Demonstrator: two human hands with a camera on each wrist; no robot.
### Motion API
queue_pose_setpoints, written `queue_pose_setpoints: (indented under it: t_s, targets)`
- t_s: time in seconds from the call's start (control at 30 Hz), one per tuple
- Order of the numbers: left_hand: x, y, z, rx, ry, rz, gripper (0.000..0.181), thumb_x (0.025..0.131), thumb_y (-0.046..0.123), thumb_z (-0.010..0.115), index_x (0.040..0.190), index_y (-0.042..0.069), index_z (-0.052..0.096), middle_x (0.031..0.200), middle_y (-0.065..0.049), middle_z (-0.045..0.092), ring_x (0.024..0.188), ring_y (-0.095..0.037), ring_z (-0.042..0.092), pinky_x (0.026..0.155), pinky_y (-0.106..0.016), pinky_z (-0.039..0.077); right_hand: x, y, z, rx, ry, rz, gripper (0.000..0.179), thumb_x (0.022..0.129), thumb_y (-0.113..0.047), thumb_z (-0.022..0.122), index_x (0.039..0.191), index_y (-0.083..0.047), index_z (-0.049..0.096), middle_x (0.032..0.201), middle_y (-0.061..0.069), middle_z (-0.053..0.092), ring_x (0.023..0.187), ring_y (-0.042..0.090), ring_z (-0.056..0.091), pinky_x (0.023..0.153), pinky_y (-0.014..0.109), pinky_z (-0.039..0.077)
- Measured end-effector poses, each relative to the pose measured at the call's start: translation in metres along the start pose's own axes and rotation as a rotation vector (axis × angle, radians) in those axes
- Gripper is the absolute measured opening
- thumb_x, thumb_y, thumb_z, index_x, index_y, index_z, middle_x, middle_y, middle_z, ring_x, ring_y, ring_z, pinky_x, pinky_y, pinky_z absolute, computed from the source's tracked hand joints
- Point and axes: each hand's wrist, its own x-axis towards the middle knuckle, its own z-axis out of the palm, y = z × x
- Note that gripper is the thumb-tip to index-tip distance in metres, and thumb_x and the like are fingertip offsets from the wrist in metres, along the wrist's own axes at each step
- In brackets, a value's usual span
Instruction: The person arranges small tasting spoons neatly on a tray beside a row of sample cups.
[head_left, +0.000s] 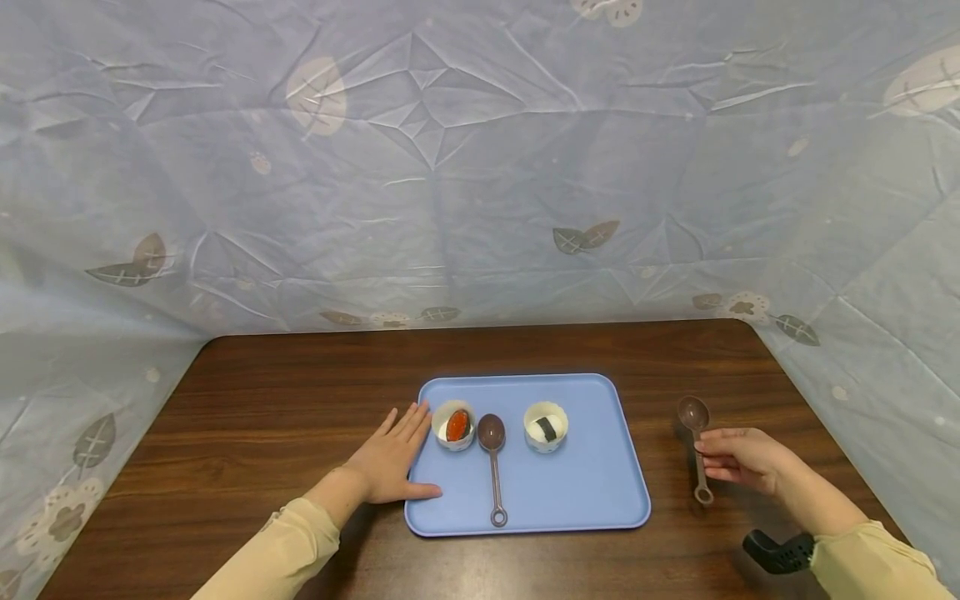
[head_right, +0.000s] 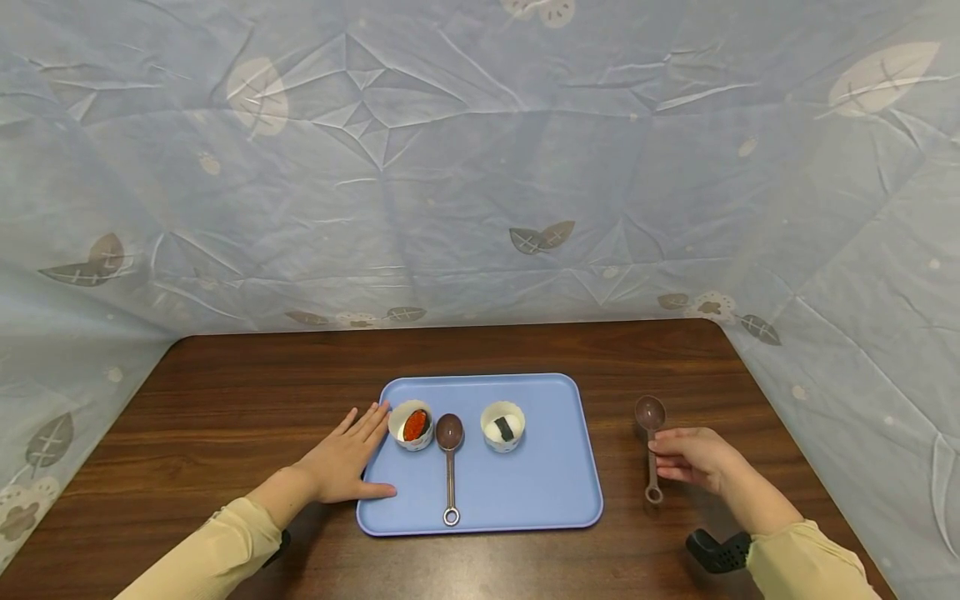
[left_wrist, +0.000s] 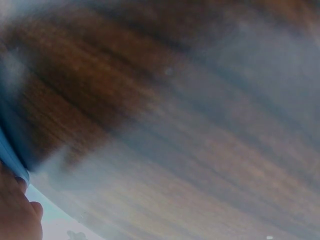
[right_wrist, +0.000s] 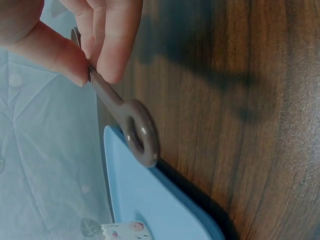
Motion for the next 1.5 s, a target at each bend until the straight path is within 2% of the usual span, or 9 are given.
queue_pose_setpoints:
  t_s: [0.4, 0.83, 1.1, 1.5]
  targets:
    - [0.0, 0.0, -0.001, 0.0, -0.009, -0.004, 0.11, 0.075, 0.076, 0.048, 0.147, -0.001, 0.017, 0.156, -0.019, 0.011, 0.145, -0.033, 0.013, 0.117, -0.05, 0.014, -0.002, -0.008, 0.004, -0.044, 0.028, -0.023, 0.012, 0.09, -0.007, 0.056, 0.084, -0.016, 0.062, 0.074, -0.007, 0.066, 0.068, 0.005, 0.065, 0.067, 0.02, 0.056]
    - [0.0, 0.0, -0.001, 0.001, 0.003, 0.006, 0.109, 0.076, 0.074, 0.049, 0.146, -0.003, 0.019, 0.156, -0.02, 0.013, 0.145, -0.035, 0.014, 0.117, -0.051, 0.014, 0.0, -0.018, 0.008, -0.022, -0.029, -0.047, 0.013, 0.091, -0.006, 0.056, 0.085, -0.017, 0.061, 0.075, -0.007, 0.067, 0.068, 0.004, 0.065, 0.068, 0.02, 0.056]
    - [0.0, -0.001, 0.001, 0.001, 0.03, 0.021, 0.108, 0.076, 0.074, 0.048, 0.146, -0.003, 0.021, 0.156, -0.02, 0.013, 0.144, -0.034, 0.016, 0.116, -0.052, 0.016, 0.002, -0.022, 0.015, -0.063, -0.018, -0.057, 0.009, 0.089, -0.009, 0.059, 0.088, -0.018, 0.061, 0.076, -0.008, 0.066, 0.069, 0.003, 0.064, 0.068, 0.02, 0.056]
    - [0.0, 0.0, 0.0, 0.005, 0.017, 0.013, 0.108, 0.076, 0.075, 0.048, 0.146, -0.002, 0.02, 0.156, -0.019, 0.013, 0.145, -0.034, 0.015, 0.117, -0.051, 0.015, 0.009, -0.025, 0.03, -0.069, -0.022, -0.063, 0.008, 0.09, -0.007, 0.057, 0.091, -0.014, 0.061, 0.074, -0.007, 0.065, 0.067, 0.004, 0.063, 0.066, 0.02, 0.056]
